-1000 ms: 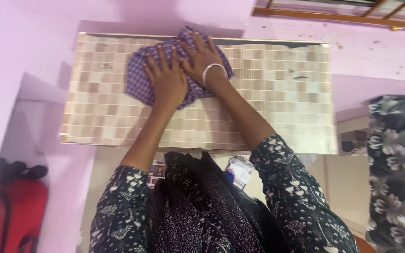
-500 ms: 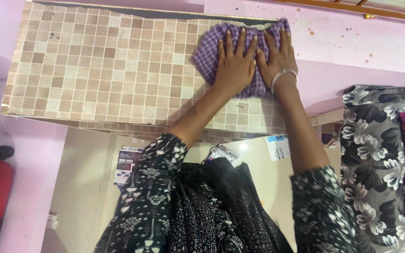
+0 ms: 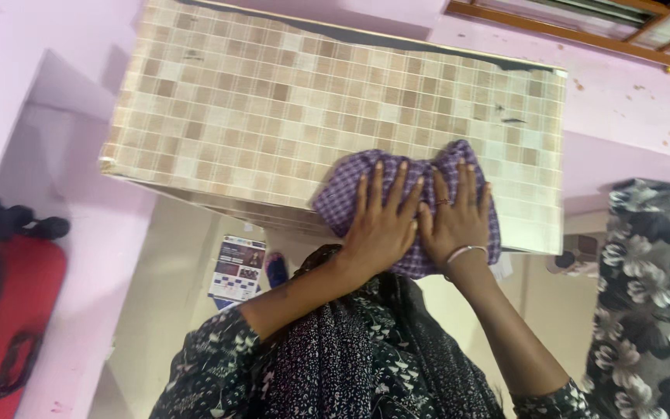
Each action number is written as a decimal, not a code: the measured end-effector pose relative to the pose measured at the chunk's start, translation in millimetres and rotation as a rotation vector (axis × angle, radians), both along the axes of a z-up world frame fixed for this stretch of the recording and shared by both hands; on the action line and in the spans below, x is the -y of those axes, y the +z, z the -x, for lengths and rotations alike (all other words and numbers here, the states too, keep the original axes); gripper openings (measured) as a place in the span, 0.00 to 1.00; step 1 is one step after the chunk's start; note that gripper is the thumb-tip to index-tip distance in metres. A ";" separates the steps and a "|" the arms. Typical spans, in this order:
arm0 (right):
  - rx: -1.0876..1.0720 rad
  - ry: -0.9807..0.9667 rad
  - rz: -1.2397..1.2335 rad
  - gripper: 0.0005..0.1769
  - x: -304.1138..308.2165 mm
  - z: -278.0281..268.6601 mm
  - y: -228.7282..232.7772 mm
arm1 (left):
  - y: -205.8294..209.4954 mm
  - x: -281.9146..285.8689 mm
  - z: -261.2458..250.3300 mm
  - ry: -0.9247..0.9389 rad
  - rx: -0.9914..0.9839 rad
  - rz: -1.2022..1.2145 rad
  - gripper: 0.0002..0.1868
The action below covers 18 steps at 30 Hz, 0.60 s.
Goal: The person wipes the top and interior shelf of a tiled cabinet using a cloth, moving the cloth back and forth across different sections.
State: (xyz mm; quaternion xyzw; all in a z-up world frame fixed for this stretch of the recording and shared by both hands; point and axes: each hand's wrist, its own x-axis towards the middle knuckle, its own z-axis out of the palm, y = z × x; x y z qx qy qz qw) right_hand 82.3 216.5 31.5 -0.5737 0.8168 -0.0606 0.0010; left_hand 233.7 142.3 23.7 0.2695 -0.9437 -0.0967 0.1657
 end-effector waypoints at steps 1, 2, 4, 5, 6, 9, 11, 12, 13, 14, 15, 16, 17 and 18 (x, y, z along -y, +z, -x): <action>0.014 0.050 -0.021 0.38 18.8 -21.9 -0.2 | -0.9 12.4 -25.7 0.039 -0.013 0.000 0.36; 0.020 0.110 -0.045 0.38 40.0 -42.6 0.9 | -1.3 26.1 -50.2 0.088 -0.033 -0.001 0.36; -0.001 0.212 -0.048 0.39 84.9 -95.1 2.0 | -1.0 56.3 -109.6 0.173 -0.017 -0.007 0.36; -0.016 0.295 -0.050 0.39 107.9 -122.8 3.0 | -0.2 71.4 -140.4 0.238 0.004 -0.014 0.36; -0.015 0.318 -0.055 0.39 129.1 -148.1 3.7 | 0.3 85.7 -168.9 0.260 0.004 -0.018 0.36; 0.013 0.467 -0.038 0.39 188.2 -217.5 8.3 | 4.5 123.3 -242.3 0.380 -0.007 0.031 0.36; 0.019 0.535 -0.030 0.39 225.3 -258.2 8.5 | 3.8 147.6 -279.8 0.472 -0.035 0.067 0.36; 0.023 0.545 -0.040 0.39 241.2 -272.3 9.0 | 2.9 159.2 -292.4 0.481 -0.031 0.057 0.36; 0.031 0.563 -0.054 0.39 256.4 -284.0 9.6 | 2.0 170.2 -303.0 0.502 -0.035 0.060 0.36; 0.035 0.580 -0.064 0.38 271.8 -292.9 11.3 | 2.0 181.6 -311.1 0.522 -0.043 0.066 0.36; 0.035 0.587 -0.071 0.38 287.8 -298.2 13.6 | 1.8 192.9 -314.9 0.530 -0.042 0.060 0.36; 0.054 0.603 -0.066 0.39 304.5 -300.1 15.4 | 0.5 205.4 -314.3 0.567 -0.059 0.017 0.37; 0.072 0.619 -0.062 0.39 321.2 -300.7 16.2 | -1.6 218.6 -312.0 0.604 -0.077 -0.027 0.37; 0.072 0.621 -0.070 0.39 336.8 -299.3 15.9 | -5.0 231.0 -307.0 0.606 -0.077 -0.035 0.37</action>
